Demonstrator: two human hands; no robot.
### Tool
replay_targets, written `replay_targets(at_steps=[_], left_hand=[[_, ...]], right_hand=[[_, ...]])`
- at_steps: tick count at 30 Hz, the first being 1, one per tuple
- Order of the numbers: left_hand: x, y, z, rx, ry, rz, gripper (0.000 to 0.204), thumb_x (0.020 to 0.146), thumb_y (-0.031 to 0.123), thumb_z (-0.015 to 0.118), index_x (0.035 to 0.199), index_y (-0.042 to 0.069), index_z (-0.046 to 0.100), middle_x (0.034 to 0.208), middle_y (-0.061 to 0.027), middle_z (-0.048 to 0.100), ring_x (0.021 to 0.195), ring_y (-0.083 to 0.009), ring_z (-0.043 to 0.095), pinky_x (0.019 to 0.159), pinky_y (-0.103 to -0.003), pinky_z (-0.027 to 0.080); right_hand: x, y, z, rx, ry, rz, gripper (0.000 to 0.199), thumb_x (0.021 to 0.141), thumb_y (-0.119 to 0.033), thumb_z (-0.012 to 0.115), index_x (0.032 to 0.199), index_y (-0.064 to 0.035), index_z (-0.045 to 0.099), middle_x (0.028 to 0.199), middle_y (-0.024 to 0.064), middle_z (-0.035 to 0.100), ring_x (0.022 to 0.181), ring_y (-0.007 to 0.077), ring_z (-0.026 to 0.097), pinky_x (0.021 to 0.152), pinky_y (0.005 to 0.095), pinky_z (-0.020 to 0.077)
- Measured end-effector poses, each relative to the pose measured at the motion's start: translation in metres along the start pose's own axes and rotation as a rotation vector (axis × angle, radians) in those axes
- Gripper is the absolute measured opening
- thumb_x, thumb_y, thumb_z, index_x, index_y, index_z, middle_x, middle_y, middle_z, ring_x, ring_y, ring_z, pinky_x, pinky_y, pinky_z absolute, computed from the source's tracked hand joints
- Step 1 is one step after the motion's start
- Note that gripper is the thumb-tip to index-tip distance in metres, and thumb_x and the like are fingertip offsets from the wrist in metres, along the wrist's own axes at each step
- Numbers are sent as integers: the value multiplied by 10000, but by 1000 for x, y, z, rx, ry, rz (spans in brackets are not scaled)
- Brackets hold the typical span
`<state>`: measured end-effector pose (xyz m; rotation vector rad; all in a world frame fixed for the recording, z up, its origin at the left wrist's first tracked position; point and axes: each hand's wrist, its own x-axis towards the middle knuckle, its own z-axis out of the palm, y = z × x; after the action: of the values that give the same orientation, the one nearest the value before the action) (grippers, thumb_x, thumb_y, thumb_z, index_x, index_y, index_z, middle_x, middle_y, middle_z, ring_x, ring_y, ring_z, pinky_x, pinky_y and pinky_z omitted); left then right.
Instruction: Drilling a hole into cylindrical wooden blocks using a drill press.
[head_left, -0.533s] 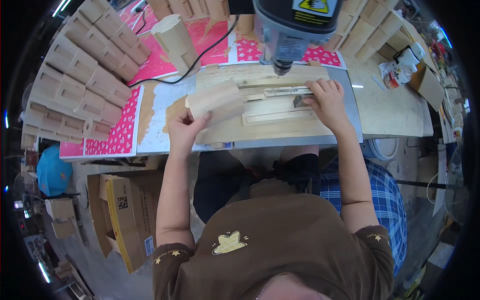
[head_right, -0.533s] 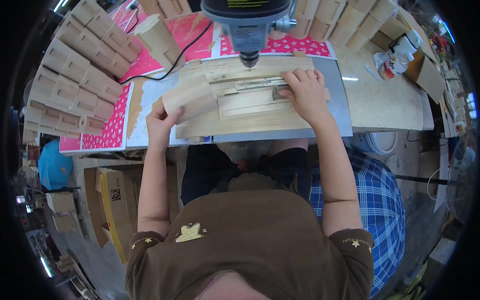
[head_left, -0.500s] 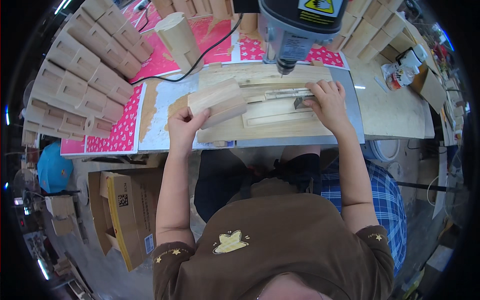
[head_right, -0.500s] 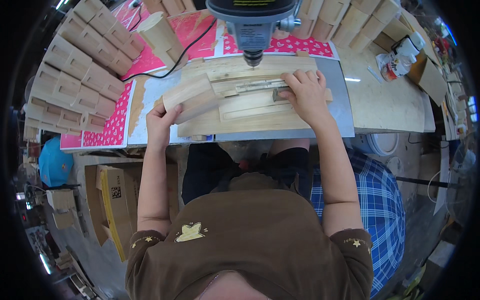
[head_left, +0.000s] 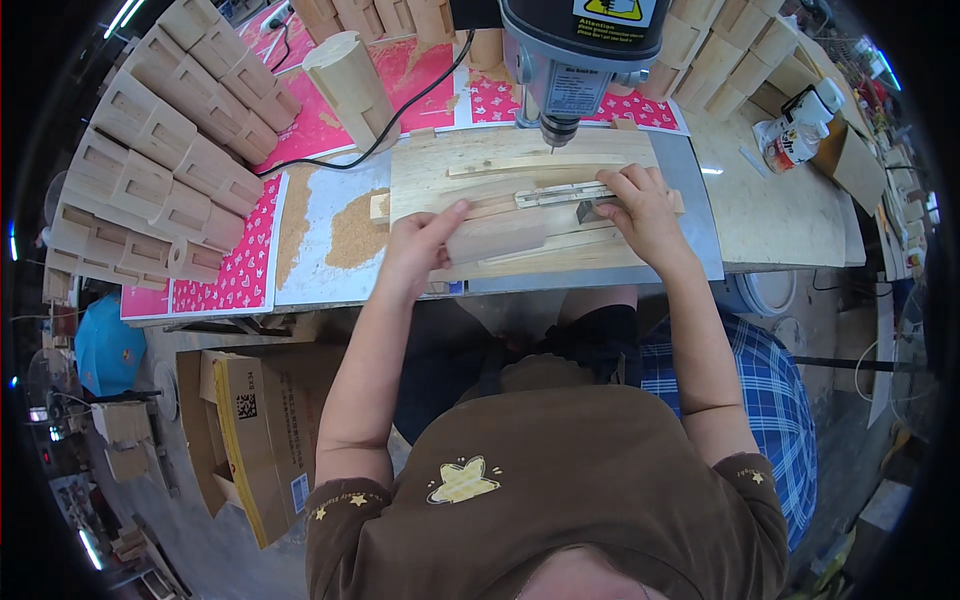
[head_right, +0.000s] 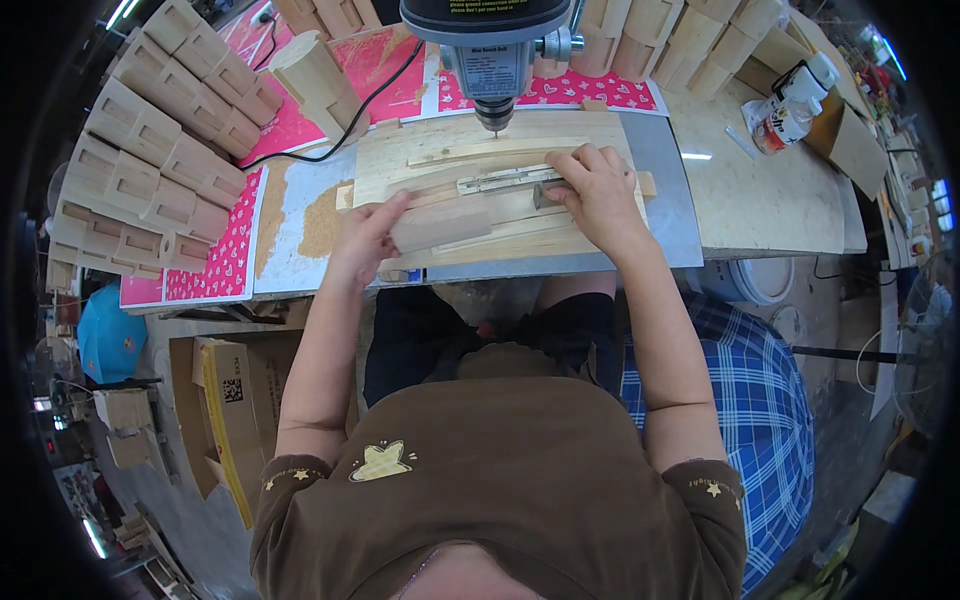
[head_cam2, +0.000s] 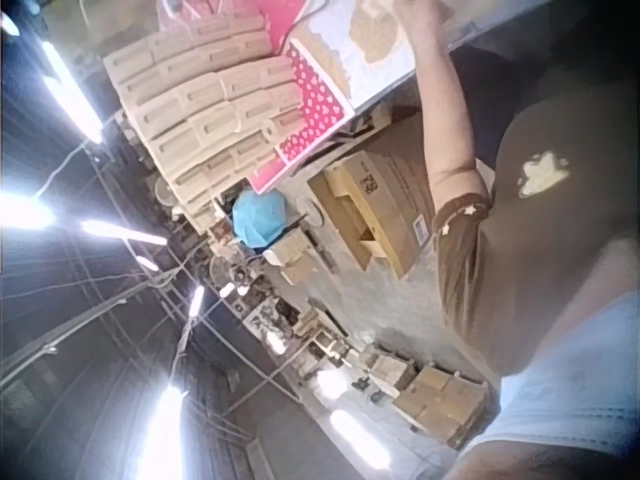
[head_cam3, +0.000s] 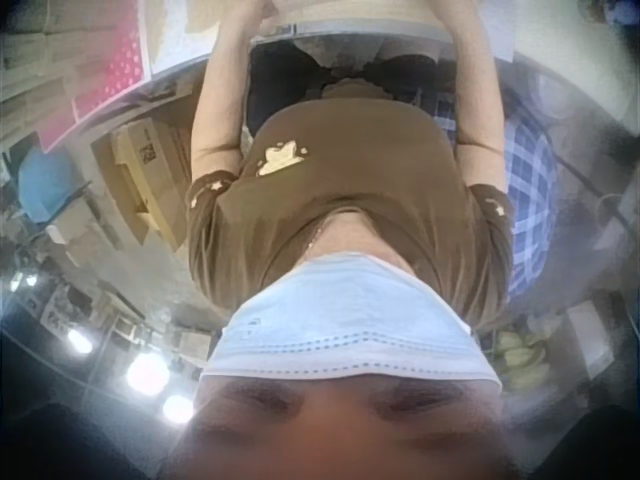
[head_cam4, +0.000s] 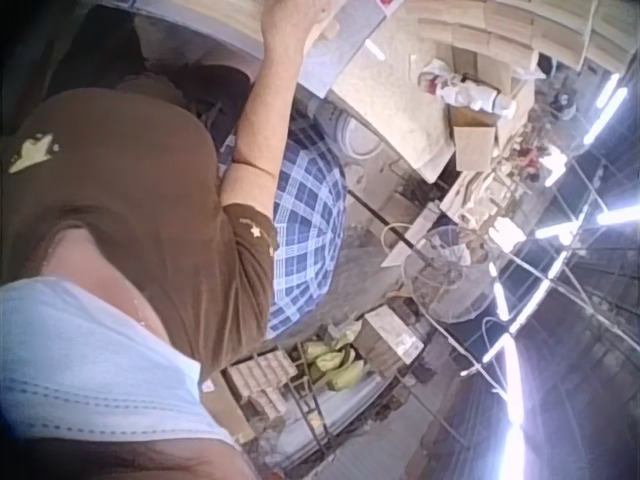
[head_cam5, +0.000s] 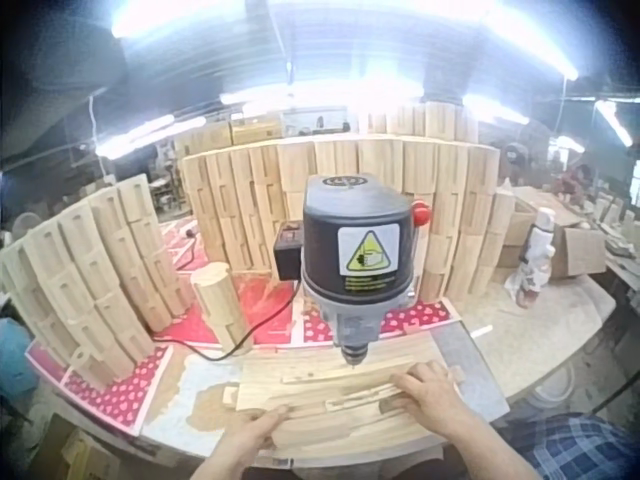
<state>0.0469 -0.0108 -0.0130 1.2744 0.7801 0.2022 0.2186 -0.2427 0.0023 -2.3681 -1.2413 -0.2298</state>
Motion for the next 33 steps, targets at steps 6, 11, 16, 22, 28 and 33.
replay_targets(at_steps=[6, 11, 16, 22, 28, 33], left_hand=[[13, -10, 45, -11, -250, 61, 448, 727, 358, 781, 846, -30, 592, 713, -42, 555, 648, -83, 527, 570, -206, 432], [8, -34, 50, 34, -135, 427, 560, 678, 258, 816, 1068, -41, 546, 988, -105, 562, 858, -163, 549, 769, -275, 454], [14, -41, 52, 719, 82, 1020, 721, 602, 197, 820, 1215, -15, 505, 1005, -110, 555, 855, -273, 553, 853, -371, 426], [44, -60, 41, 762, 280, 925, 713, 542, 235, 824, 1186, 56, 576, 868, -71, 567, 835, -247, 527, 786, -388, 370], [46, -57, 25, 838, 255, 863, 605, 547, 235, 814, 1100, 69, 633, 778, -18, 571, 787, -229, 533, 770, -369, 361], [50, -56, 28, 786, 205, 847, 584, 540, 232, 819, 1070, 58, 647, 776, -28, 593, 805, -227, 538, 767, -371, 371]], right_hand=[[-5, 0, 2, -31, 17, 7, 391, 732, -145, 689, 1105, -196, 586, 965, 11, 545, 979, 237, 493, 800, 406, 369], [-2, 8, 1, -42, 72, 57, 437, 699, -116, 707, 1113, -201, 596, 972, 13, 557, 992, 239, 505, 820, 411, 385], [20, 19, 18, -60, 121, 42, 477, 690, -134, 717, 1143, -220, 594, 996, 7, 566, 1007, 235, 507, 865, 435, 369], [27, -4, 26, -110, 110, 20, 480, 736, -116, 695, 1192, -206, 572, 1087, 48, 572, 1086, 242, 490, 991, 466, 309], [49, 9, -38, 441, 236, -70, 386, 835, -68, 600, 1215, -41, 540, 1133, 115, 601, 1055, 255, 553, 957, 318, 392], [130, 10, -125, 476, 666, -103, 302, 915, -190, 566, 1164, -19, 567, 1023, 68, 630, 954, 123, 572, 830, 260, 446]])
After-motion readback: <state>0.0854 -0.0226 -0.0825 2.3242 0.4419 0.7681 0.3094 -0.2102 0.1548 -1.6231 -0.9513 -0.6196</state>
